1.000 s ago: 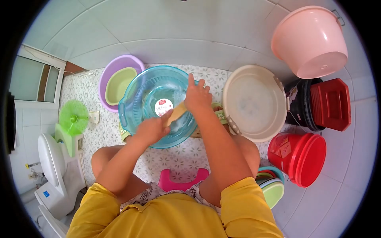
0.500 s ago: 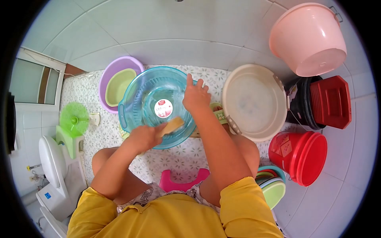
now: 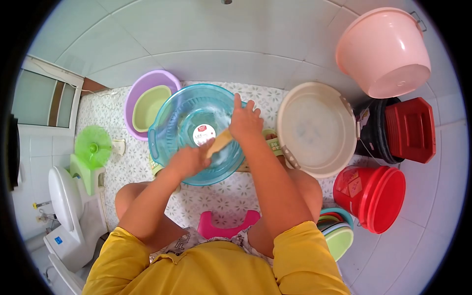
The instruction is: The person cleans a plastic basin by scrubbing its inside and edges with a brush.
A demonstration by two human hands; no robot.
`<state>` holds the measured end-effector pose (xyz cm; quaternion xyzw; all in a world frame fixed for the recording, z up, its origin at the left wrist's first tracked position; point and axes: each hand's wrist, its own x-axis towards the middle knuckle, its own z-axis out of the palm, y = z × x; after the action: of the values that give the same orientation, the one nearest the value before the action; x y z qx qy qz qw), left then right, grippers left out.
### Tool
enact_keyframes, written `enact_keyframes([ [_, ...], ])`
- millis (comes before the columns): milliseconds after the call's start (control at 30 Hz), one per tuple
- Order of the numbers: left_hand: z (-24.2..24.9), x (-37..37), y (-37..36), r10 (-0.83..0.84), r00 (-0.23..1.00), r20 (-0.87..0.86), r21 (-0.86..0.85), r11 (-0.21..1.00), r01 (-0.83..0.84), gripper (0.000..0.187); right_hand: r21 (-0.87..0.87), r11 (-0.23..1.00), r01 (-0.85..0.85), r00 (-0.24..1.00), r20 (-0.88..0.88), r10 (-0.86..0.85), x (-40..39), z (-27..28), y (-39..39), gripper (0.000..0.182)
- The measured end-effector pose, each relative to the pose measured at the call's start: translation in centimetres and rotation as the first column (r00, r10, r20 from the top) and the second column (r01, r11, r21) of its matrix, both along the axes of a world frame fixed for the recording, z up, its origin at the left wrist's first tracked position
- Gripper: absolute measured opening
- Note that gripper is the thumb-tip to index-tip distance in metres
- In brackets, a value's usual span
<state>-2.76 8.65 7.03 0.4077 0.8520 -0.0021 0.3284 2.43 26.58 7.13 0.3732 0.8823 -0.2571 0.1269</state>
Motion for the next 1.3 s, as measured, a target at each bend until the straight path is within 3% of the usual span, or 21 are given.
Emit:
enact_keyframes([
  [67, -0.2, 0.4, -0.4, -0.044, 0.998, 0.039, 0.013, 0.999, 0.043, 0.063, 0.009, 1.000, -0.004, 1.000, -0.004, 0.004, 0.1, 0.1, -0.1, 0.075],
  [167, -0.1, 0.8, 0.0, 0.016, 0.999, 0.046, -0.005, 1.000, -0.016, 0.063, 0.027, 1.000, -0.008, 1.000, -0.011, 0.009, 0.2, 0.0, -0.1, 0.075],
  [267, -1.2, 0.4, 0.5, 0.096, 0.995, 0.002, 0.112, 0.989, -0.096, 0.063, 0.037, 0.999, -0.010, 1.000, -0.005, 0.010, 0.1, -0.5, 0.1, 0.075],
  [333, -0.6, -0.2, 1.1, 0.176, 0.984, -0.033, 0.050, 0.983, -0.175, 0.062, 0.041, 0.999, -0.017, 1.000, 0.005, 0.017, -0.1, -0.6, 0.1, 0.076],
  [533, -2.0, -2.8, -0.5, 0.333, 0.931, -0.145, 0.073, 0.943, -0.326, 0.065, 0.033, 0.999, -0.012, 1.000, 0.027, 0.011, -0.1, 0.1, -0.1, 0.077],
  [733, -2.5, -2.5, -1.2, 0.421, 0.902, -0.096, 0.050, 0.907, -0.418, 0.067, 0.010, 1.000, -0.012, 1.000, 0.007, 0.012, 0.0, -0.2, 0.0, 0.079],
  [833, -2.7, -2.1, 0.0, 0.421, 0.907, 0.016, 0.128, 0.899, -0.420, 0.068, 0.018, 1.000, -0.012, 1.000, 0.014, 0.012, 0.0, 0.1, -0.1, 0.080],
  [1000, -2.3, 0.4, 2.5, 0.391, 0.919, 0.051, 0.065, 0.917, -0.393, 0.069, 0.033, 0.999, -0.010, 1.000, 0.025, 0.010, -0.1, 0.1, -0.1, 0.080],
  [1100, -2.0, 1.6, 1.8, 0.274, 0.956, 0.104, 0.062, 0.958, -0.281, 0.067, 0.014, 1.000, -0.014, 0.999, 0.029, 0.014, -0.1, 0.1, 0.0, 0.081],
  [1233, -2.3, 1.6, 1.0, 0.242, 0.967, 0.086, 0.083, 0.965, -0.249, 0.068, 0.012, 1.000, -0.009, 0.999, 0.033, 0.009, -0.1, 0.4, -0.1, 0.082],
  [1300, -2.7, 0.9, 1.0, 0.342, 0.940, 0.012, 0.044, 0.939, -0.342, 0.068, 0.007, 1.000, -0.016, 0.999, 0.032, 0.015, -0.1, 0.6, -0.2, 0.083],
])
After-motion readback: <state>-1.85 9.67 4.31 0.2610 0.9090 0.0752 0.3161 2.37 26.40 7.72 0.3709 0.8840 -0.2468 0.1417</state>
